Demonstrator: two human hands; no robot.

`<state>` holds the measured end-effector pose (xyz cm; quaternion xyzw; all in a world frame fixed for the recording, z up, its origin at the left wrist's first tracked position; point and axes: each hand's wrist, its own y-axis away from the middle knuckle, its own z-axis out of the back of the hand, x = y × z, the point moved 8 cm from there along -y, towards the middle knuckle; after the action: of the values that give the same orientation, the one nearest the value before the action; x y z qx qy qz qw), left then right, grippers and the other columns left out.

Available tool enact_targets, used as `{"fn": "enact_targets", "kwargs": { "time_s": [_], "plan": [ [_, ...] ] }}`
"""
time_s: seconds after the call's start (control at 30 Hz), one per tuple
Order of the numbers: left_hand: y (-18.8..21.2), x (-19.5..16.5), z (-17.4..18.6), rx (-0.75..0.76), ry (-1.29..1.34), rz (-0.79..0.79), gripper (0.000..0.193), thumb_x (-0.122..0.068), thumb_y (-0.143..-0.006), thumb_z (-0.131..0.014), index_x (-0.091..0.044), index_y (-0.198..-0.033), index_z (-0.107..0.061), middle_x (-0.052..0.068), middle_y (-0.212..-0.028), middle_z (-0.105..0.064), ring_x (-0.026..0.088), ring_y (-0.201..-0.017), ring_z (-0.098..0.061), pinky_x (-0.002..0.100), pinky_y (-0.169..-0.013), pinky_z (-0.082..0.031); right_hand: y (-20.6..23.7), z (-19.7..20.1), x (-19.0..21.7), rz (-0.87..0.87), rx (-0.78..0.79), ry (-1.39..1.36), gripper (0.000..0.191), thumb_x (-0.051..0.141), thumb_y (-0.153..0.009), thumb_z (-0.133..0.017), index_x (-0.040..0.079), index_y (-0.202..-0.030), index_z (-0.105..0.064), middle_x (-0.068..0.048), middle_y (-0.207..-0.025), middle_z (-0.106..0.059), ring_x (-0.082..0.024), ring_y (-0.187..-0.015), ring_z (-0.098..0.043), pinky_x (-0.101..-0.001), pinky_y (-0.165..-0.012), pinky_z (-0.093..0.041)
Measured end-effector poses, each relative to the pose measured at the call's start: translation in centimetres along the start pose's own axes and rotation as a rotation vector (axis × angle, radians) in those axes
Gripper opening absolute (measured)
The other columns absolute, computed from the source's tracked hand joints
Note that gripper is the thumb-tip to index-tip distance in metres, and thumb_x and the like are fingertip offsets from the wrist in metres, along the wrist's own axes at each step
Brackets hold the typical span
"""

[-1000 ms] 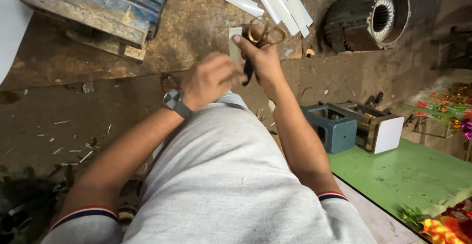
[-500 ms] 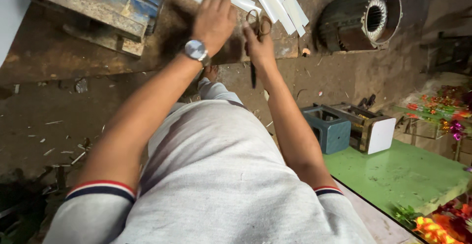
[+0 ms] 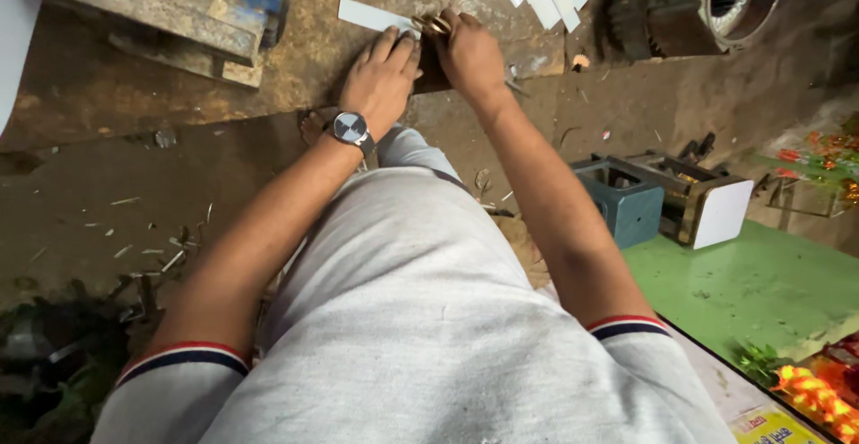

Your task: The person sits at a cluttered workbench and cuts thin white strips from a sheet using scissors, setting the cut strips on the bench. They handle and sort the small cut pieces, move a ribbed motor housing aside, and near the end pick up a pencil-like marking tool.

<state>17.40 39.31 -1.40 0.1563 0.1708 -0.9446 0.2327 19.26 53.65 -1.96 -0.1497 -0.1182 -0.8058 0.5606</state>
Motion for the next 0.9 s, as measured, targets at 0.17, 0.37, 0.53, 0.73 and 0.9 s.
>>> {"fn": "enact_targets", "kwargs": {
  "time_s": [0.17, 0.37, 0.53, 0.73, 0.9],
  "plan": [
    [0.5, 0.8, -0.1, 0.001, -0.029, 0.046, 0.044, -0.013, -0.092, -0.059, -0.013, -0.134, -0.069, 0.015, -0.142, -0.056, 0.034, -0.134, -0.046, 0.047, -0.109, -0.042, 1.0, -0.7, 0.3, 0.035, 0.080, 0.001, 0.021, 0.018, -0.097, -0.066, 0.007, -0.115, -0.064, -0.021, -0.107, -0.068, -0.045, -0.092, -0.067, -0.0514, -0.078, -0.055],
    [0.0, 0.4, -0.5, 0.040, -0.066, 0.039, 0.031, -0.016, -0.095, -0.060, -0.013, -0.123, -0.071, 0.012, -0.136, -0.057, 0.034, -0.130, -0.050, 0.044, -0.105, -0.045, 1.7, -0.4, 1.8, 0.060, -0.055, 0.195, 0.019, 0.010, -0.094, -0.063, 0.010, -0.113, -0.063, -0.017, -0.105, -0.068, -0.042, -0.097, -0.068, -0.0504, -0.078, -0.054],
    [-1.2, -0.3, 0.1, -0.011, -0.120, -0.038, 0.021, -0.016, -0.091, -0.061, -0.013, -0.110, -0.071, 0.009, -0.137, -0.059, 0.029, -0.119, -0.053, 0.041, -0.092, -0.048, -1.7, -0.6, -1.4, -0.012, 0.083, -0.086, 0.031, 0.024, -0.099, -0.072, 0.007, -0.122, -0.061, -0.021, -0.110, -0.065, -0.045, -0.100, -0.062, -0.0511, -0.083, -0.053],
    [-4.5, 0.3, 0.6, -0.003, -0.084, -0.262, 0.031, -0.015, -0.091, -0.061, -0.016, -0.121, -0.068, 0.006, -0.125, -0.059, 0.026, -0.112, -0.058, 0.039, -0.081, -0.055, -1.6, 3.2, -2.8, -0.065, -0.221, -0.081, 0.042, 0.015, -0.092, -0.078, -0.002, -0.123, -0.055, -0.026, -0.121, -0.061, -0.049, -0.112, -0.057, -0.0540, -0.095, -0.048],
    [-6.2, 2.2, 5.7, -0.159, 0.131, 0.056, 0.023, -0.008, -0.097, -0.063, -0.010, -0.119, -0.068, 0.009, -0.123, -0.061, 0.028, -0.105, -0.065, 0.040, -0.079, -0.057, 1.1, 7.4, 2.8, 0.134, -0.328, -0.167, 0.054, 0.009, -0.093, -0.079, 0.001, -0.140, -0.053, -0.019, -0.135, -0.058, -0.043, -0.124, -0.057, -0.0487, -0.106, -0.047]
  ]
}}
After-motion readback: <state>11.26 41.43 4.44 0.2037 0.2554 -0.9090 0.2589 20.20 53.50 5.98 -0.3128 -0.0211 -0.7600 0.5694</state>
